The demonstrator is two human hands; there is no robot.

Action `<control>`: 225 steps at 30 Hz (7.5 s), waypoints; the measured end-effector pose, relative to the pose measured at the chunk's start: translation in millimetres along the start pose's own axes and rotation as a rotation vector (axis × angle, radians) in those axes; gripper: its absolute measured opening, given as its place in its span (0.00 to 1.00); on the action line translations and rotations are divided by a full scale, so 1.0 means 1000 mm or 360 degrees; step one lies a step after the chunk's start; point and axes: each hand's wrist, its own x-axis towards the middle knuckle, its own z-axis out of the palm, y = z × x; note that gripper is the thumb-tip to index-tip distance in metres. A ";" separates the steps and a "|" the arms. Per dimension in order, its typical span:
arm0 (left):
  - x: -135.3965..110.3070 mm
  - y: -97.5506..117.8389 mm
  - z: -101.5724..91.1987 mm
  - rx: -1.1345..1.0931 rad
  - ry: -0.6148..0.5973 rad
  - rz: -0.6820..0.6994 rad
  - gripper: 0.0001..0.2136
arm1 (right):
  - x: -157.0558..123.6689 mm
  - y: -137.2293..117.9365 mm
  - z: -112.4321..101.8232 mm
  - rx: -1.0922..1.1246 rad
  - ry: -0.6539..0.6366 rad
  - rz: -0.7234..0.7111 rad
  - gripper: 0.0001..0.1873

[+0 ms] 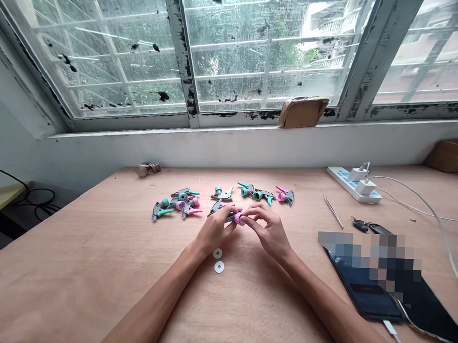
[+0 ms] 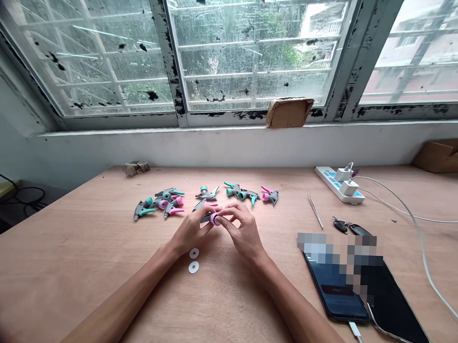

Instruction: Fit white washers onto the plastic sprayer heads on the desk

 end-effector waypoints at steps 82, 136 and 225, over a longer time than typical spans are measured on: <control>0.000 0.003 -0.005 0.0384 0.0001 0.0030 0.13 | -0.005 0.003 -0.003 -0.0464 -0.0130 -0.0251 0.08; 0.001 0.009 -0.005 0.0476 -0.0079 -0.0002 0.13 | -0.006 0.004 -0.002 -0.0713 -0.0163 -0.0201 0.08; 0.003 0.022 0.006 0.0325 0.0072 0.0102 0.12 | -0.006 0.009 0.001 0.0085 -0.0239 0.0459 0.14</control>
